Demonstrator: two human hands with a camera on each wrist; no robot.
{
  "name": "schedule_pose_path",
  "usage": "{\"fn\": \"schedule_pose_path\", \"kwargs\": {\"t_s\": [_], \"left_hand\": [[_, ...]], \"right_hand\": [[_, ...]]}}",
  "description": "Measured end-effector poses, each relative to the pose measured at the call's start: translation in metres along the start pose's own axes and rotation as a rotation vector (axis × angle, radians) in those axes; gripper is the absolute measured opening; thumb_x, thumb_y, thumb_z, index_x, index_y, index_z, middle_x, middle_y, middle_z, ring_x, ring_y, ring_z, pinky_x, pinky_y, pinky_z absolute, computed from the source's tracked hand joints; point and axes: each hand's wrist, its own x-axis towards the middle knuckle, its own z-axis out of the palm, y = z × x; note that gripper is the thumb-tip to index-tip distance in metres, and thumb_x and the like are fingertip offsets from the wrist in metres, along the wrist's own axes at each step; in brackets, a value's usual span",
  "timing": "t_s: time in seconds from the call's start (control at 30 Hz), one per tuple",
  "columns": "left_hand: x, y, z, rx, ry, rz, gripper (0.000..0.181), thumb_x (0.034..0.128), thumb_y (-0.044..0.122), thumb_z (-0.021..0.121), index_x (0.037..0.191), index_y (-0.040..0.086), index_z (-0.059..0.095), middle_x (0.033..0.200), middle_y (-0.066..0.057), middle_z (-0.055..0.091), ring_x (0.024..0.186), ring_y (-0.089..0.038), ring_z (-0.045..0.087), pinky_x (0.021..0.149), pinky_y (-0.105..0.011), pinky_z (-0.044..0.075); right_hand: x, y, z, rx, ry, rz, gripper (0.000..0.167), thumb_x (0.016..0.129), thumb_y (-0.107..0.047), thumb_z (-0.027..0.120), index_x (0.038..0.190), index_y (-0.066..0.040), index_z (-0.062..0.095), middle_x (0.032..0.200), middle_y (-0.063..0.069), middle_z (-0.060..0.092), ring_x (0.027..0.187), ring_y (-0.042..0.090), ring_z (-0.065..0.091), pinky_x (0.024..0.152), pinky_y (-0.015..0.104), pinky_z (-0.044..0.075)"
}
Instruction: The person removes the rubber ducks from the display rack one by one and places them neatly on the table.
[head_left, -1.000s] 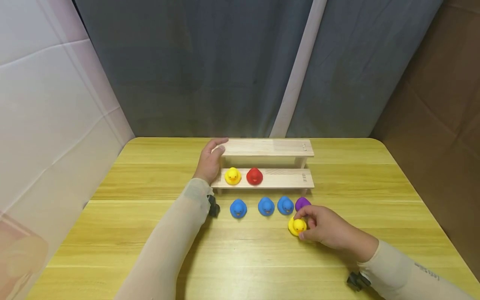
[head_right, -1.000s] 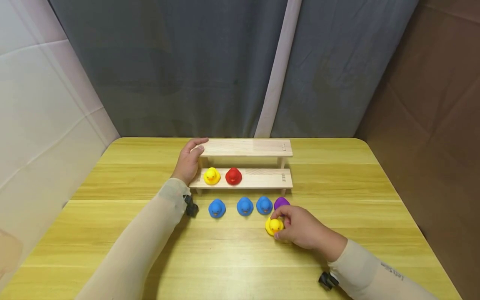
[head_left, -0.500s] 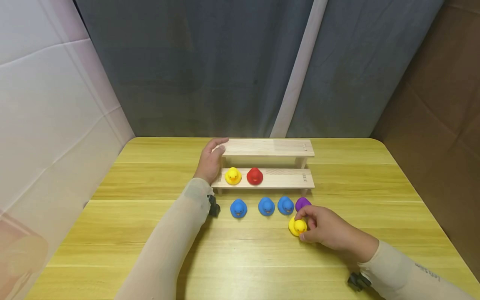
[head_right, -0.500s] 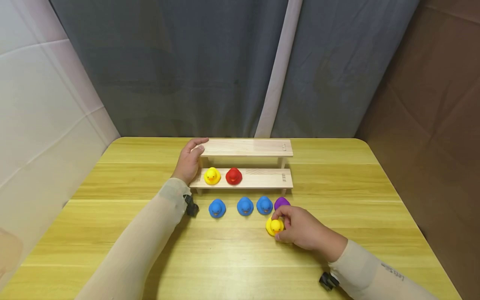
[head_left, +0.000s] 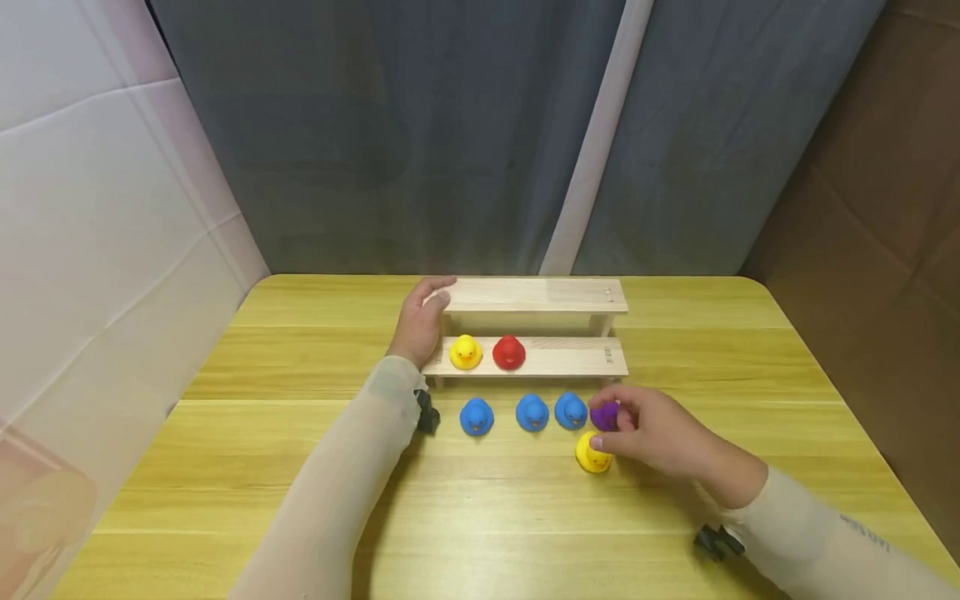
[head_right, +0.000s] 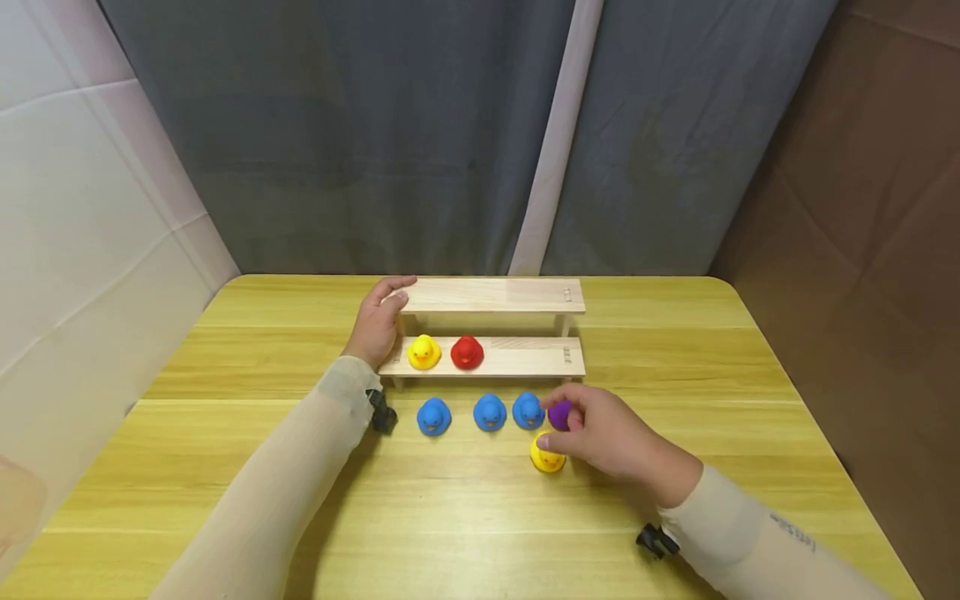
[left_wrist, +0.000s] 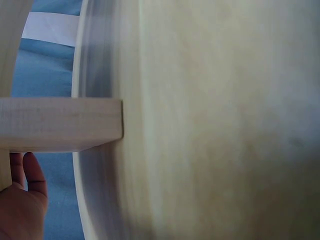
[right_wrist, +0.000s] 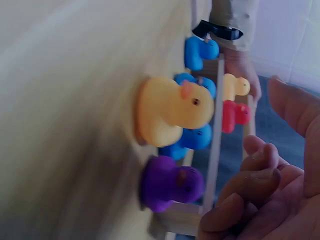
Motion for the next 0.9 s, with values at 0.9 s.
{"fn": "schedule_pose_path", "kwargs": {"t_s": [0.9], "left_hand": [[-0.001,0.000,0.000,0.017,0.012,0.008,0.039,0.1062,0.025,0.047,0.139,0.016,0.065,0.153,-0.003,0.056,0.149,-0.026,0.042,0.127,-0.051,0.026]], "right_hand": [[0.052,-0.040,0.002,0.081,0.134,-0.113,0.043,0.092,-0.022,0.083,0.130,-0.010,0.069,0.068,0.002,0.048,0.054,0.014,0.038,0.046,0.024,0.029]]}}
